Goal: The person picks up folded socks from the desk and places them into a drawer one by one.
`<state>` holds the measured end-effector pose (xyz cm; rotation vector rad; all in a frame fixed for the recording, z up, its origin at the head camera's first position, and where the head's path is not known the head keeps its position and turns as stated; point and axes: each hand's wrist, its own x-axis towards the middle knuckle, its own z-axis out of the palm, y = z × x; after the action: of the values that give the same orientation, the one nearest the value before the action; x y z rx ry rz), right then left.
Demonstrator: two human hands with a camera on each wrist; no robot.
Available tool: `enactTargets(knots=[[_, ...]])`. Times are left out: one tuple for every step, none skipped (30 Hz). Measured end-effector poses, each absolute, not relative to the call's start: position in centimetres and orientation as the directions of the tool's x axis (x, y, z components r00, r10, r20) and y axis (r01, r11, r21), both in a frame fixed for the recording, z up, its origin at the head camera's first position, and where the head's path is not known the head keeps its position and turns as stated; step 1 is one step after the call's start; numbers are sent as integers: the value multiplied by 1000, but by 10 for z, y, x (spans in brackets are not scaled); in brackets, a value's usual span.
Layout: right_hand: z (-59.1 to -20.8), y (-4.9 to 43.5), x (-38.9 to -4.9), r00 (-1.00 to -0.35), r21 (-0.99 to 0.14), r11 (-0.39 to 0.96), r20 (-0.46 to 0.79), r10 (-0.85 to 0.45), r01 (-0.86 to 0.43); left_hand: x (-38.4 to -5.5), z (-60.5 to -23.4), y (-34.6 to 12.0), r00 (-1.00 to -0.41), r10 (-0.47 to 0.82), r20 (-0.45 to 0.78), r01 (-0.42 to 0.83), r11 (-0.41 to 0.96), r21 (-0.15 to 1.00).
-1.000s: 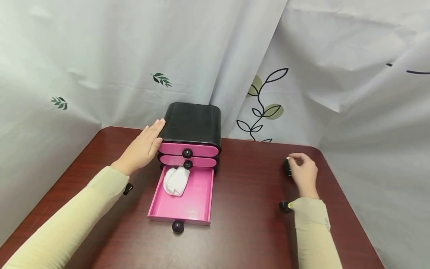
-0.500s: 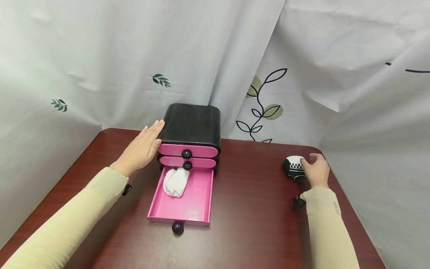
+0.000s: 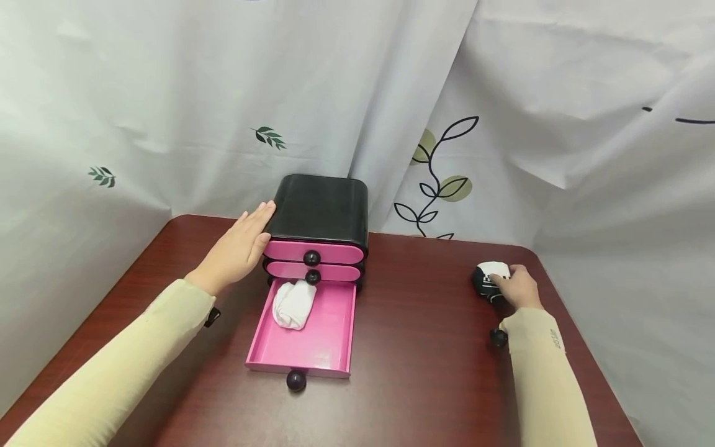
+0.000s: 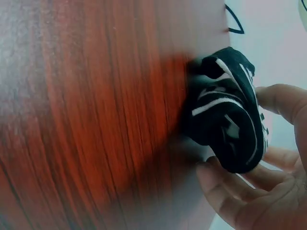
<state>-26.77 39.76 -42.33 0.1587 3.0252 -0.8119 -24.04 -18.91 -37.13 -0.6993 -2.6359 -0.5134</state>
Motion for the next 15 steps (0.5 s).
enactTargets(knots=[[-423, 396, -268, -995, -499, 861, -27, 101, 101, -240, -371, -189, -810, 397, 430, 529, 811, 248], [-423, 395, -269, -994, -500, 860, -19, 105, 101, -241, -371, -189, -810, 397, 431, 529, 812, 246], [-423, 394, -269, -994, -502, 859, -12, 108, 99, -241, -371, -189, -810, 397, 433, 529, 813, 244], [-423, 392, -270, -994, -502, 859, -8, 111, 100, -241, -371, -189, -810, 396, 433, 528, 813, 245], [-423, 391, -270, -994, -502, 859, -3, 111, 97, -241, -372, -188, -810, 395, 433, 528, 813, 245], [-422, 391, -271, -994, -503, 859, 1, 112, 96, -241, -372, -188, -810, 395, 433, 527, 813, 246], [-422, 390, -271, -994, -503, 859, 3, 112, 96, -241, -372, -188, -812, 393, 432, 526, 814, 248], [-422, 389, -272, -994, -503, 859, 3, 112, 96, -241, -372, -188, -811, 393, 433, 526, 813, 248], [-422, 389, -272, -994, -502, 860, 1, 113, 97, -241, -373, -188, -811, 392, 433, 526, 813, 250], [-423, 389, -272, -993, -503, 858, -3, 115, 101, -241, -373, -188, -812, 392, 433, 527, 812, 252], [-423, 388, -272, -993, -505, 857, -6, 119, 106, -241, -373, -188, -811, 392, 434, 527, 811, 252], [-423, 388, -272, -992, -509, 853, -13, 124, 113, -241, -373, -188, -810, 392, 435, 528, 811, 253], [-424, 388, -272, -991, -512, 850, -21, 130, 122, -241, -373, -188, -810, 391, 437, 529, 810, 254], [-424, 388, -272, -990, -522, 843, -30, 136, 132, -241, -373, -188, -809, 391, 439, 529, 810, 254], [-425, 388, -273, -989, -538, 831, -41, 145, 144, -241, -373, -188, -809, 390, 440, 529, 809, 256]])
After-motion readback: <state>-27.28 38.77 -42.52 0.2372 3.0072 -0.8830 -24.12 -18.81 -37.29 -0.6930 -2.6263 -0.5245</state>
